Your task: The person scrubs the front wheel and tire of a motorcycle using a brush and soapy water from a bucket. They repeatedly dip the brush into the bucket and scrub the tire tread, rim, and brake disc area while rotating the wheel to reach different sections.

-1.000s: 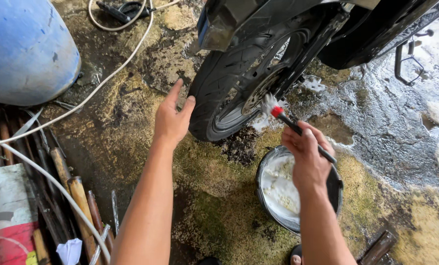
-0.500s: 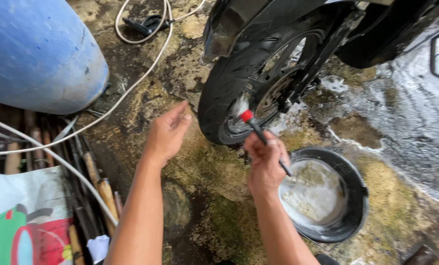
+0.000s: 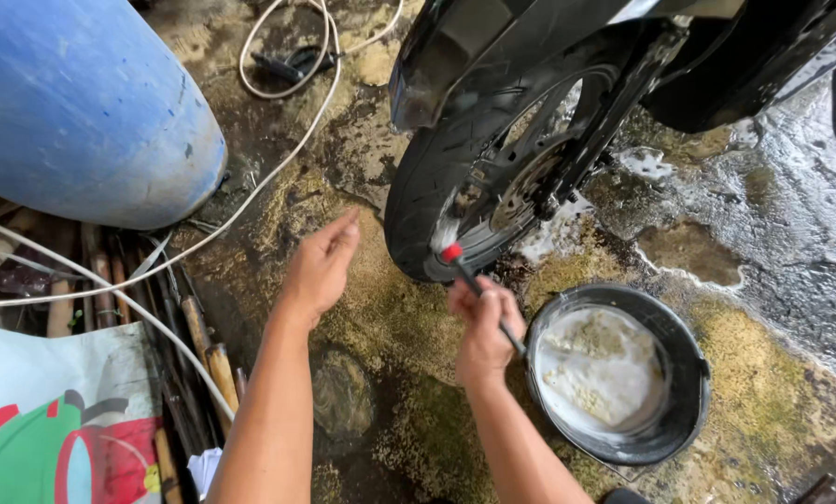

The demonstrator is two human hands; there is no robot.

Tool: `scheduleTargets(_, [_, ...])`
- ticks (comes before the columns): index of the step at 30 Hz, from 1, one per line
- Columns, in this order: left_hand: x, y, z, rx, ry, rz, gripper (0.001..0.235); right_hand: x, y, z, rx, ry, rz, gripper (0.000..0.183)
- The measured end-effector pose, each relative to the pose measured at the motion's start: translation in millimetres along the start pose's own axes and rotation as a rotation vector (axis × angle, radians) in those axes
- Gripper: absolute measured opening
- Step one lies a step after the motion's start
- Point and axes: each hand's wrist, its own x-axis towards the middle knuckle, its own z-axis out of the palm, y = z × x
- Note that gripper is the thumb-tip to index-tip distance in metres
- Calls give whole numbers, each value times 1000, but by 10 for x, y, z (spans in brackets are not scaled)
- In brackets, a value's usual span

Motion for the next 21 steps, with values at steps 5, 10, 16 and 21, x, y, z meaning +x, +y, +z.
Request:
scheduleTargets(5, [-67, 55, 76, 62, -28, 27, 47, 38, -90, 45, 26, 4, 64, 18])
scheduleTargets(10, [28, -55, 288, -7, -62, 96, 55, 12, 23, -44, 36, 8, -21, 17])
scheduleTargets(16, [-23, -133, 348, -126, -191, 85, 73, 165, 167, -202, 41, -59, 134, 20])
scheduleTargets(21, [71, -114, 342, -89, -238, 116, 84, 212, 279, -153, -95, -17, 147, 19])
